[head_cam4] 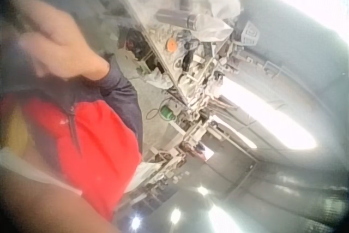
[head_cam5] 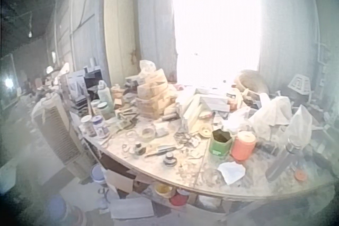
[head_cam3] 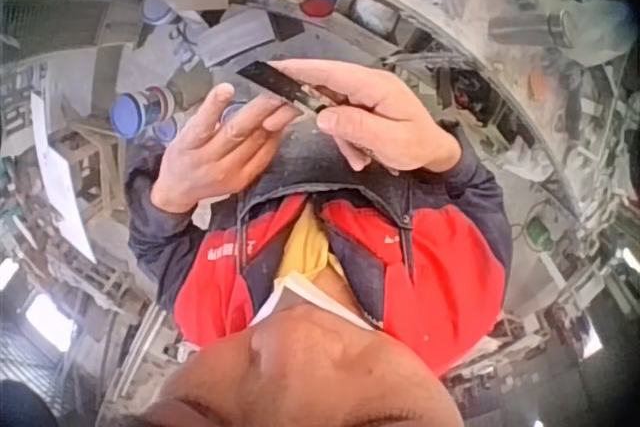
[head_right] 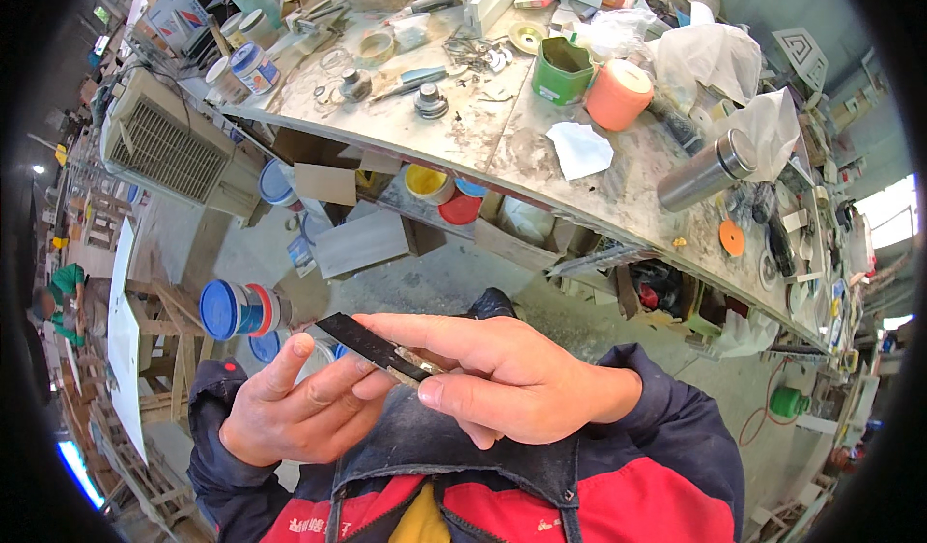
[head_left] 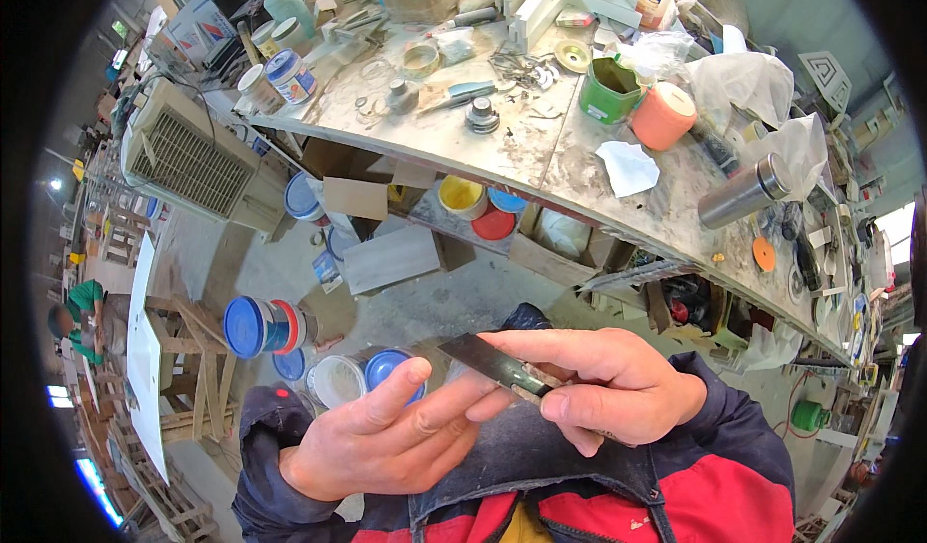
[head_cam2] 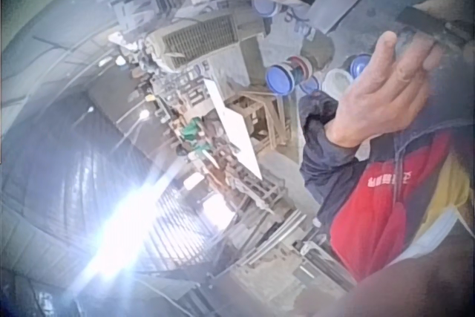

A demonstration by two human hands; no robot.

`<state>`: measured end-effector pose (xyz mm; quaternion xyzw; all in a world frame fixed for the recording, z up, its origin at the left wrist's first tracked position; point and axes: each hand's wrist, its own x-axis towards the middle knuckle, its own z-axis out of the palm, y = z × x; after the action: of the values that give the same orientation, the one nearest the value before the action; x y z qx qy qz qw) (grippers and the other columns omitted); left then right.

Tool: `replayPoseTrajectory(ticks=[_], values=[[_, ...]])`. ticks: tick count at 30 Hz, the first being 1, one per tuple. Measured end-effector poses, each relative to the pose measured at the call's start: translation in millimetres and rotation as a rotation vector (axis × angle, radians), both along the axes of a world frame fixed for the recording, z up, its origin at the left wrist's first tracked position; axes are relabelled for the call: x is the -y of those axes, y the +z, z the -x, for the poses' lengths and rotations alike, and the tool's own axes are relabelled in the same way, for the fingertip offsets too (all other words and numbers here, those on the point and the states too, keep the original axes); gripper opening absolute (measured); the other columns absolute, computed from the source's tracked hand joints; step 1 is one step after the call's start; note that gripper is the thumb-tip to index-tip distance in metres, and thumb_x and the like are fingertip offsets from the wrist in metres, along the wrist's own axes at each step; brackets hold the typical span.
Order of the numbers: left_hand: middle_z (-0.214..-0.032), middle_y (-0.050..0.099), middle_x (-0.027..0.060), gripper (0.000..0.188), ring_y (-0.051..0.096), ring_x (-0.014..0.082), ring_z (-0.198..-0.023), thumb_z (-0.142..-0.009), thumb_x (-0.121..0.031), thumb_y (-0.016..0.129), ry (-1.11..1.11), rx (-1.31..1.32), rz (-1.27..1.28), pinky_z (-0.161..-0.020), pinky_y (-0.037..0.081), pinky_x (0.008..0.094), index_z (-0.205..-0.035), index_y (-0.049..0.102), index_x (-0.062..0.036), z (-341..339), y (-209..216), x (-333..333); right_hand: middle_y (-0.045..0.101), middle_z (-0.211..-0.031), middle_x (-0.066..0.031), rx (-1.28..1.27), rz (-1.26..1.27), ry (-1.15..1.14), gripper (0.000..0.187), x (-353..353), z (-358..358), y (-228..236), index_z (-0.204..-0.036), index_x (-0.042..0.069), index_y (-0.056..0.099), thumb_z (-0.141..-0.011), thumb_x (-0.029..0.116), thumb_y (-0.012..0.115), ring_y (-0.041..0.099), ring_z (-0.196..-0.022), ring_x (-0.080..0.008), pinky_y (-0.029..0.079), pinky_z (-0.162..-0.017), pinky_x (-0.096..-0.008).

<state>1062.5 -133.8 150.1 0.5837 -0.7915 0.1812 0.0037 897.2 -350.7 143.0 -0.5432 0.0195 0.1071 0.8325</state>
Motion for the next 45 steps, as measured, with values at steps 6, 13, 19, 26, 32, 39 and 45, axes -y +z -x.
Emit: replayPoseTrajectory(ticks=[6,13,19,26,32,39,45], values=[[-0.136,0.066,-0.0044,0.021,0.053,0.0122,-0.135,-0.094,-0.026,0.056,-0.002,0.028,-0.039,-0.117,0.036,0.0433,-0.093,0.076,-0.0188,-0.7,3.1,-3.5,0.073,-0.11,-0.0081,-0.053,0.018,-0.041,0.061,-3.1,-2.2,6.5,-0.157,0.001,0.037,-0.097,-0.004,0.044,0.059,-0.058,-0.0073,0.049,-0.055,-0.0227],[-0.137,0.065,-0.0026,0.022,0.052,0.0122,-0.135,-0.093,-0.025,0.055,-0.022,0.013,-0.051,-0.116,0.037,0.0439,-0.092,0.075,-0.018,-1.2,6.1,-1.8,0.072,-0.114,-0.0092,-0.079,-0.06,-0.002,0.061,0.8,-3.2,9.2,-0.157,0.002,0.037,-0.097,-0.004,0.044,0.059,-0.058,-0.0075,0.048,-0.055,-0.0227],[-0.124,0.071,-0.0041,0.021,0.054,0.0125,-0.132,-0.092,-0.025,0.055,-0.036,-0.018,-0.041,-0.116,0.039,0.0439,-0.088,0.074,-0.0182,-1.4,7.9,3.6,0.069,-0.126,-0.0133,-0.118,-0.179,0.039,0.061,5.0,-2.1,6.5,-0.158,0.0,0.035,-0.097,-0.005,0.044,0.057,-0.058,-0.0067,0.047,-0.056,-0.0215],[-0.119,0.073,-0.0044,0.02,0.057,0.0134,-0.129,-0.091,-0.025,0.056,-0.043,-0.035,-0.034,-0.114,0.041,0.0428,-0.086,0.074,-0.0184,0.9,10.5,7.0,0.066,-0.134,-0.0186,-0.098,-0.239,0.041,0.062,7.0,1.7,2.2,-0.159,0.0,0.031,-0.098,-0.005,0.043,0.056,-0.058,-0.0061,0.048,-0.057,-0.0202],[-0.132,0.068,-0.0035,0.02,0.054,0.0137,-0.133,-0.093,-0.024,0.056,-0.024,-0.001,-0.052,-0.114,0.039,0.0424,-0.089,0.074,-0.0178,1.6,14.0,5.3,0.064,-0.137,-0.0079,0.009,-0.172,0.032,0.059,2.6,3.2,-6.9,-0.162,0.006,0.025,-0.105,0.004,0.04,0.055,-0.058,-0.0038,0.048,-0.054,-0.0197],[-0.132,0.068,-0.0044,0.02,0.054,0.0123,-0.133,-0.093,-0.024,0.056,-0.03,0.012,-0.045,-0.116,0.038,0.0412,-0.089,0.075,-0.0181,-1.0,13.1,6.4,0.064,-0.138,-0.0075,-0.004,-0.164,0.021,0.059,1.2,4.0,-7.4,-0.162,0.006,0.025,-0.105,0.004,0.04,0.055,-0.057,-0.004,0.048,-0.054,-0.0198],[-0.119,0.073,-0.007,0.021,0.057,0.0102,-0.128,-0.093,-0.023,0.056,-0.029,-0.043,-0.041,-0.113,0.041,0.0401,-0.087,0.076,-0.0184,-2.8,13.1,9.0,0.064,-0.138,-0.0079,-0.003,-0.205,0.064,0.058,6.2,2.2,-8.4,-0.162,0.006,0.026,-0.105,0.004,0.04,0.054,-0.057,-0.0025,0.048,-0.054,-0.019]])
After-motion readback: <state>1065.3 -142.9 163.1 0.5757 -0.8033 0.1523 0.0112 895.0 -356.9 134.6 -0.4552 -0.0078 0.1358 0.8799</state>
